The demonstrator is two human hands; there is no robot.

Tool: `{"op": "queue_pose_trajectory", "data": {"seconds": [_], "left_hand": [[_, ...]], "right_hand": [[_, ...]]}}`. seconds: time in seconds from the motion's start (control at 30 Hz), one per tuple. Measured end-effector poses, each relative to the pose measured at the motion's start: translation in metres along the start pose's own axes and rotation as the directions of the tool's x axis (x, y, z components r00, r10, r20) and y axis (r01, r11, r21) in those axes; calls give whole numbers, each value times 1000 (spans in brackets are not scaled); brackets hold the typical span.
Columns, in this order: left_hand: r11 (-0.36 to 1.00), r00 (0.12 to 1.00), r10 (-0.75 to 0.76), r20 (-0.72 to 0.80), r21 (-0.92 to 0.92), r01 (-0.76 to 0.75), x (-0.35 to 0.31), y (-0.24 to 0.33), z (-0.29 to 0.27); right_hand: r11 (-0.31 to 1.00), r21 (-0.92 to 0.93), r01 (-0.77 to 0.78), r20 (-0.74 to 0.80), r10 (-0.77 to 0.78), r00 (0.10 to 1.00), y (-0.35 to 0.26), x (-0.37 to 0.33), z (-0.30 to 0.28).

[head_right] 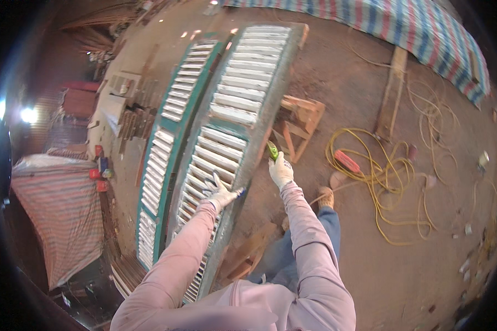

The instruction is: The person cleans a green metal window frame with a brush, then uses scissors to open a yellow paint can and pours its contents into a small container. The person wears gloves and works in a cluttered workshop.

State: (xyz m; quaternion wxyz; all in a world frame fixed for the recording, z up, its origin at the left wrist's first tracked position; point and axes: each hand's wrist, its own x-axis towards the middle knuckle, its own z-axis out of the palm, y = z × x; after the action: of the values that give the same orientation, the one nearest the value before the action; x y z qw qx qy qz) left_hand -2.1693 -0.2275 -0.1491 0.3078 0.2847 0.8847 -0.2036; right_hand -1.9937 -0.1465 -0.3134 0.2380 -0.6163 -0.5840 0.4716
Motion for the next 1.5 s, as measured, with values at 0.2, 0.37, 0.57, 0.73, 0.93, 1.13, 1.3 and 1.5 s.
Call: {"op": "queue_pose_trajectory", "data": {"seconds": [0.2,0.37,0.57,0.73,0.93,1.13,1.3,1.5], "left_hand": [[999,998,-12,59,41,9,1,0,-4],[996,995,-33,97,91,24,-4,5,-10],[999,987,-15,158,44,8,-11,7,-21],[999,991,-10,136,33,6,-17,9,-27],[1000,987,-17,160,24,13,-15,10,-27],[999,986,-31,162,11,30,-9,8,-21],[999,981,-50,185,-1,51,-6,10,-20],[996,982,-91,164,33,87,-5,16,-23]], "right_hand": [[954,293,63,184,-121,976,-8,101,28],[950,275,-149,351,45,935,13,117,16],[955,204,-216,370,129,920,84,12,-85],[786,252,-564,78,564,822,159,-34,-202],[955,199,-221,101,204,974,156,137,-234],[982,160,100,7,-103,995,84,260,-210],[963,197,-185,163,154,975,90,248,-181],[891,305,-336,153,302,941,185,88,-162]]}}
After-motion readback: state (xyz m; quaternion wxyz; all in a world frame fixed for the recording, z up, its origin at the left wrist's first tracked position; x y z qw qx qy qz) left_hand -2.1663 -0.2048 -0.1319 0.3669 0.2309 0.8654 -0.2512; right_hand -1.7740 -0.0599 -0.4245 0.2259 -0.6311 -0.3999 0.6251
